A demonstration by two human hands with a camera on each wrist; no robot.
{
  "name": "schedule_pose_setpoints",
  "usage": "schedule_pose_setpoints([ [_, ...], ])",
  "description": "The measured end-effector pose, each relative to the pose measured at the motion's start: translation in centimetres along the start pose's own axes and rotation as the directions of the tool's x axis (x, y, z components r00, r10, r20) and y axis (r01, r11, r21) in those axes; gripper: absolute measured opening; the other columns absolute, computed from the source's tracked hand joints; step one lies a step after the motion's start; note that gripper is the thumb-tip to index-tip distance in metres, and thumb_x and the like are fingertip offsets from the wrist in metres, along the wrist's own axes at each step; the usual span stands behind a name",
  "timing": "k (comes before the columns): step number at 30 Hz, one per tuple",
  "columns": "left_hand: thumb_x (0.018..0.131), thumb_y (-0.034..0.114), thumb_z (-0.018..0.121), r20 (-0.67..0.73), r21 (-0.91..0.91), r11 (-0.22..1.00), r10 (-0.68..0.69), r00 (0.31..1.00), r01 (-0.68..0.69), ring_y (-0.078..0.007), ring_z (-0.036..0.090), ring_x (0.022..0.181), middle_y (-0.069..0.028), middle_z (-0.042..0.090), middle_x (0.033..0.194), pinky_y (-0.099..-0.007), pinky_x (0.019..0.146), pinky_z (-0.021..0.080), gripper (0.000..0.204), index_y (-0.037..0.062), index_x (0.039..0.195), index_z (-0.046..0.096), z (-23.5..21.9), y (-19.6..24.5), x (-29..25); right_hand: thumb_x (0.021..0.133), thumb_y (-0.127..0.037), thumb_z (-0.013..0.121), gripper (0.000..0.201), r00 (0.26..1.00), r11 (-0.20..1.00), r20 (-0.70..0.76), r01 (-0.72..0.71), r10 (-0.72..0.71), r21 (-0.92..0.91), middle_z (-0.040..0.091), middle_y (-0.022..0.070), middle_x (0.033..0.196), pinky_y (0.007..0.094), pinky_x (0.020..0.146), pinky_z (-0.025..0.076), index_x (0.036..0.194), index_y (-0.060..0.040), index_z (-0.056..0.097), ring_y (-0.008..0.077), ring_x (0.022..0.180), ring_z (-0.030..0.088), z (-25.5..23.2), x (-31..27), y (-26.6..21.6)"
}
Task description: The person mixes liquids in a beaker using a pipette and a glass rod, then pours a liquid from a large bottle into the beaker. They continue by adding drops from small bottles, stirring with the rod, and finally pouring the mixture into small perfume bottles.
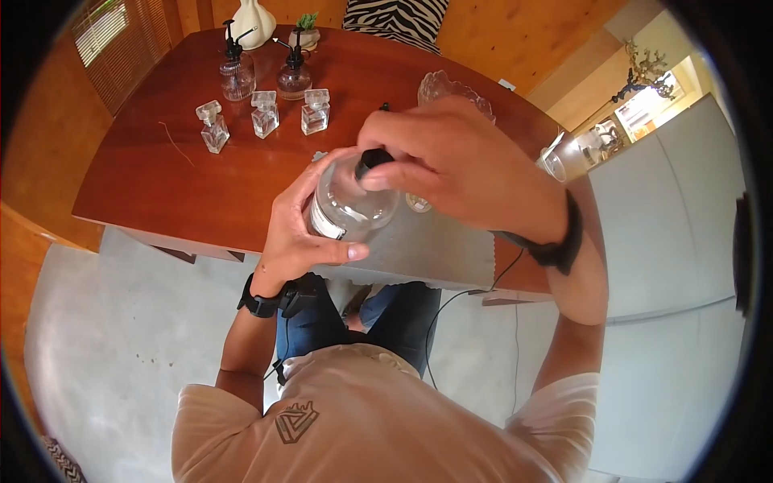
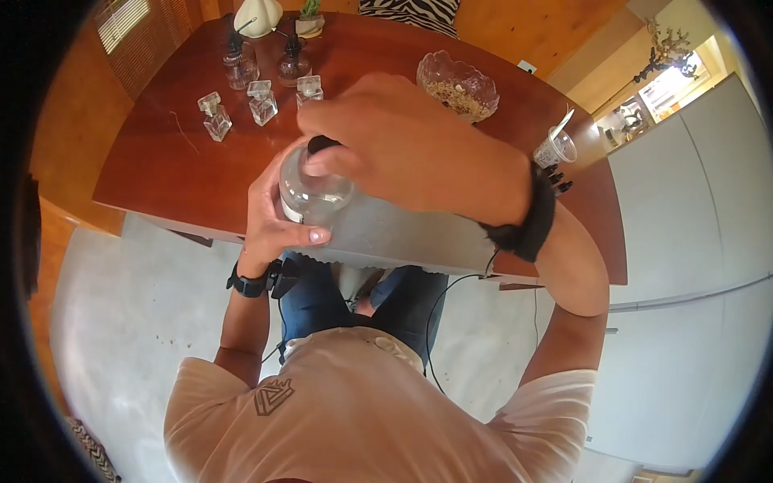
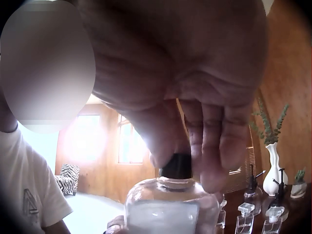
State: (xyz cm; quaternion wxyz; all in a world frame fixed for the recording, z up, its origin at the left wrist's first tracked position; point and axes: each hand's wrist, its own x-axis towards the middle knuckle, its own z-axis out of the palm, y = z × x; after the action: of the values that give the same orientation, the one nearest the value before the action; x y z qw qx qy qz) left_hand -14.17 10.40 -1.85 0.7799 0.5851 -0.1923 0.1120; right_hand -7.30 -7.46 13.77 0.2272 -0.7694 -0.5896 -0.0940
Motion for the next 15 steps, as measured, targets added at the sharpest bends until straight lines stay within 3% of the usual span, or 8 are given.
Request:
schedule_pose_setpoints([
  [1,0.057,0.017,0.094,-0.005,0.004,1.000,0.008,1.000,-0.008,-0.0197,0.055,0.124,-0.0110,0.056,0.136,-0.0336,0.108,0.040,0.104,-0.0036,0.147,0.046,0.0,-0.2,0.0,0.091,-0.023,0.070,0.025,0.990,0.992,0.081,-0.108,0.113,-0.065,0.055,0.0135,0.063,0.0382,0.054,0.040,0.083,-0.0019,0.061,0.0287,0.056,0.055,-0.4,-0.2,-0.6],
  [3,0.057,0.017,0.094,-0.017,-0.012,1.000,0.011,1.000,-0.012,-0.0193,0.055,0.123,-0.0105,0.057,0.135,-0.0333,0.108,0.039,0.104,-0.0037,0.146,0.047,0.1,-0.1,0.1,0.089,-0.020,0.070,0.019,0.982,0.975,0.083,-0.154,0.168,-0.160,0.056,0.0120,0.062,0.0376,0.055,0.041,0.091,-0.0027,0.062,0.0284,0.056,0.055,-0.3,-0.1,-0.9],
  [6,0.056,0.017,0.093,-0.015,-0.027,1.000,-0.003,1.000,0.003,-0.0190,0.056,0.120,-0.0096,0.059,0.132,-0.0330,0.108,0.039,0.102,-0.0032,0.146,0.048,-0.1,0.6,0.2,0.089,-0.020,0.071,0.019,0.996,0.996,-0.004,0.085,-0.085,-0.007,0.055,0.0111,0.062,0.0363,0.054,0.041,0.090,-0.0029,0.064,0.0279,0.055,0.054,-0.1,0.7,0.1],
  [8,0.056,0.016,0.093,0.030,0.020,0.999,-0.028,0.999,0.027,-0.0189,0.057,0.119,-0.0091,0.060,0.130,-0.0328,0.108,0.039,0.101,-0.0025,0.145,0.049,-0.9,0.9,0.0,0.089,-0.024,0.072,0.023,0.990,0.985,0.006,0.140,-0.141,0.100,0.055,0.0115,0.063,0.0352,0.053,0.040,0.087,-0.0024,0.064,0.0265,0.054,0.053,-0.4,1.1,0.3],
  [10,0.057,0.017,0.093,0.029,-0.009,1.000,0.003,1.000,-0.003,-0.0193,0.058,0.119,-0.0094,0.062,0.129,-0.0335,0.107,0.041,0.099,-0.0012,0.144,0.051,-0.6,0.7,0.4,0.090,-0.027,0.073,0.028,0.991,0.995,0.133,-0.030,0.017,0.092,0.055,0.0124,0.063,0.0340,0.052,0.040,0.086,-0.0015,0.064,0.0243,0.054,0.053,-1.3,1.0,-0.3],
  [12,0.059,0.017,0.092,-0.040,0.008,0.999,0.032,0.999,-0.031,-0.0194,0.058,0.120,-0.0097,0.062,0.130,-0.0342,0.107,0.042,0.096,-0.0011,0.144,0.051,0.1,1.0,1.1,0.092,-0.026,0.068,0.025,0.973,0.978,0.110,-0.199,0.205,-0.065,0.056,0.0162,0.066,0.0425,0.058,0.040,0.088,-0.0019,0.063,0.0339,0.062,0.056,-0.8,1.2,-0.6],
  [13,0.062,0.018,0.092,-0.079,0.080,0.994,0.087,0.993,-0.080,-0.0193,0.058,0.120,-0.0096,0.062,0.131,-0.0344,0.106,0.044,0.093,-0.0001,0.143,0.052,0.6,0.9,1.3,0.093,-0.026,0.065,0.024,0.951,0.949,0.088,-0.284,0.297,-0.140,0.056,0.0182,0.067,0.0468,0.061,0.041,0.089,-0.0022,0.063,0.0388,0.067,0.058,-0.6,1.2,-0.7],
  [15,0.061,0.018,0.092,-0.150,0.241,0.965,0.142,0.978,-0.103,-0.0188,0.059,0.119,-0.0091,0.062,0.130,-0.0337,0.105,0.044,0.093,0.0009,0.143,0.052,1.0,0.8,2.0,0.093,-0.024,0.066,0.021,0.919,0.916,0.081,-0.373,0.387,-0.144,0.056,0.0155,0.065,0.0436,0.060,0.042,0.094,-0.0030,0.065,0.0365,0.065,0.057,-0.9,1.6,-0.1],
])
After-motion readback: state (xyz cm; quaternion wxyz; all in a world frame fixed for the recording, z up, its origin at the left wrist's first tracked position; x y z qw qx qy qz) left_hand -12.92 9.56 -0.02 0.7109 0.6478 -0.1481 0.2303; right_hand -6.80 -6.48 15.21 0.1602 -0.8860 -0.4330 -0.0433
